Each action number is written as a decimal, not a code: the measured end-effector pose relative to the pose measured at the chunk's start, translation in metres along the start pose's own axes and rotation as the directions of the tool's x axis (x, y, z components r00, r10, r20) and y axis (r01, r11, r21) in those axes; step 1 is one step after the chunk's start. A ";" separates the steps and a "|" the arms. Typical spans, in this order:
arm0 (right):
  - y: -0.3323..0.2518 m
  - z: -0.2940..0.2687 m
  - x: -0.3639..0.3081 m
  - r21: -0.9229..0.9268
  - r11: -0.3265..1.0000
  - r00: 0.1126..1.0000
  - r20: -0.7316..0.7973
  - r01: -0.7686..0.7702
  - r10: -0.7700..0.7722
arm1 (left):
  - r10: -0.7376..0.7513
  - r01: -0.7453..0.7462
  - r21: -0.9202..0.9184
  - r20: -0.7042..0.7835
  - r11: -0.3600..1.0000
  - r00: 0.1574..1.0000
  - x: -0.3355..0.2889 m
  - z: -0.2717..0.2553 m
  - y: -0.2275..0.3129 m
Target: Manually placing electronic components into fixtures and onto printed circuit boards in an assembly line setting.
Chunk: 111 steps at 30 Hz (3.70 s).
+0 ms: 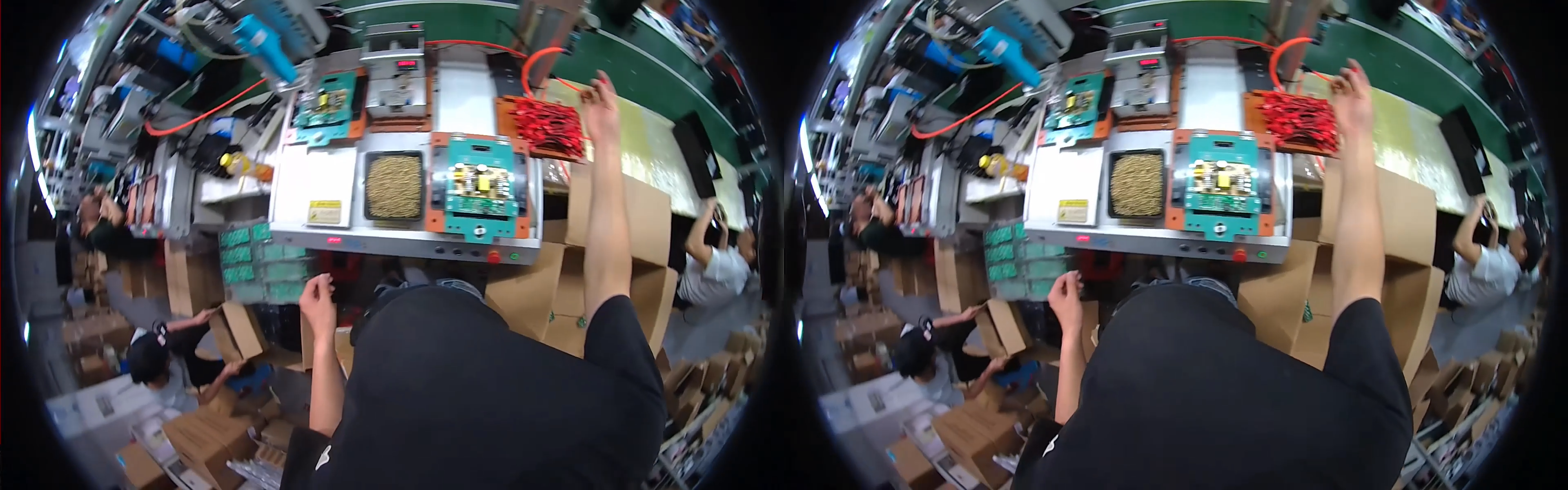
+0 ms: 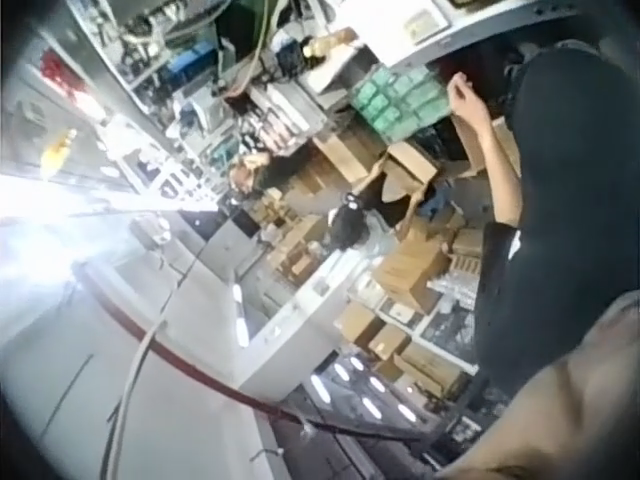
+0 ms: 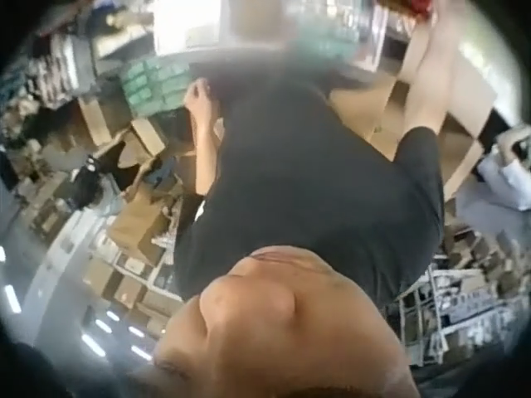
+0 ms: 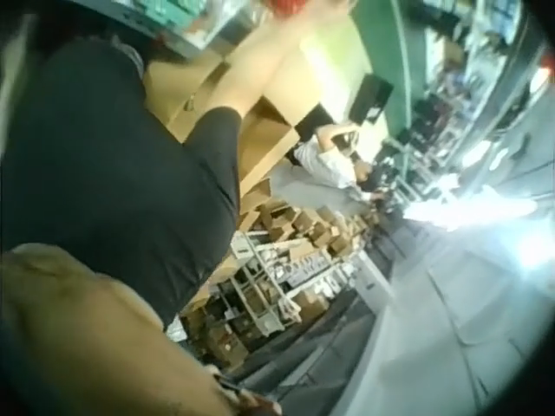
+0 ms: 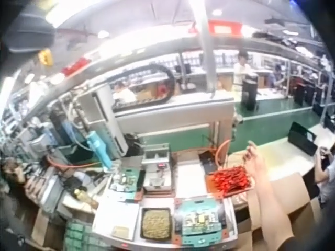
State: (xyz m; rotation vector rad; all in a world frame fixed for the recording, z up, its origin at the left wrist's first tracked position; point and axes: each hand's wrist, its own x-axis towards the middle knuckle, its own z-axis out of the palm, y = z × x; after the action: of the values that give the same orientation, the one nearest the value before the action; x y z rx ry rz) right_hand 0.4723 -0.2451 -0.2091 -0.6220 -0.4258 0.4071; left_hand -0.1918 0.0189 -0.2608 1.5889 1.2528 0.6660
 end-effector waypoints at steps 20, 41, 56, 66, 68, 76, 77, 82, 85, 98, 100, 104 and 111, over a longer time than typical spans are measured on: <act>0.017 0.233 -0.281 -0.639 0.625 0.894 -0.311 -0.449 0.323 | 0.187 -0.192 0.015 -0.316 0.981 0.930 0.143 0.026 -0.037; 0.138 0.121 -0.392 -0.874 -0.031 0.686 -0.403 -0.486 0.606 | 0.082 -0.113 -0.115 -0.246 0.987 0.966 0.188 0.089 -0.060; 0.127 -0.013 -0.420 -0.845 -0.154 0.597 -0.478 -0.512 0.644 | 0.104 -0.141 -0.076 -0.369 0.987 0.924 0.189 0.106 -0.059; 0.161 -0.037 -0.429 -0.780 -0.220 0.524 -0.572 -0.586 0.631 | 0.078 -0.130 -0.110 -0.382 0.985 0.921 0.198 0.102 -0.076; 0.166 -0.042 -0.432 -0.759 -0.249 0.500 -0.601 -0.601 0.623 | 0.079 -0.136 -0.121 -0.391 0.983 0.917 0.198 0.102 -0.076; 0.164 -0.043 -0.450 -0.742 -0.416 0.408 -0.650 -0.526 0.641 | 0.079 -0.143 -0.143 -0.380 0.979 0.921 0.202 0.090 -0.090; 0.163 -0.045 -0.452 -0.728 -0.422 0.402 -0.664 -0.541 0.631 | 0.113 -0.170 -0.118 -0.387 0.978 0.915 0.202 0.087 -0.086; 0.173 -0.048 -0.458 -0.760 -0.416 0.367 -0.620 -0.499 0.693 | 0.091 -0.148 -0.097 -0.435 0.984 0.896 0.208 0.069 -0.081; 0.172 -0.038 -0.460 -0.750 -0.367 0.336 -0.601 -0.550 0.725 | 0.064 -0.123 -0.122 -0.406 0.985 0.912 0.203 0.067 -0.077; 0.178 -0.038 -0.463 -0.982 -0.189 0.319 -0.171 0.027 0.932 | 0.089 -0.131 -0.082 -0.396 0.988 0.914 0.206 0.063 -0.077; 0.173 -0.008 -0.443 -0.940 -0.342 0.274 -0.327 0.007 0.905 | 0.077 -0.123 -0.086 -0.411 0.989 0.908 0.207 0.064 -0.084; 0.166 0.008 -0.438 -0.935 -0.344 0.387 -0.350 -0.087 0.853 | 0.092 -0.124 -0.052 -0.412 0.991 0.907 0.204 0.068 -0.077; 0.168 0.005 -0.442 -0.922 -0.323 0.529 -0.386 -0.211 0.756 | 0.131 -0.140 -0.002 -0.341 0.990 0.931 0.207 0.059 -0.071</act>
State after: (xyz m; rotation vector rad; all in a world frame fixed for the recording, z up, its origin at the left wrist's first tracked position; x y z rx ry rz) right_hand 0.0607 -0.3321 -0.4249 -2.3898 -0.8430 1.2254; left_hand -0.1034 0.1924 -0.3771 1.5934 1.3818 1.0779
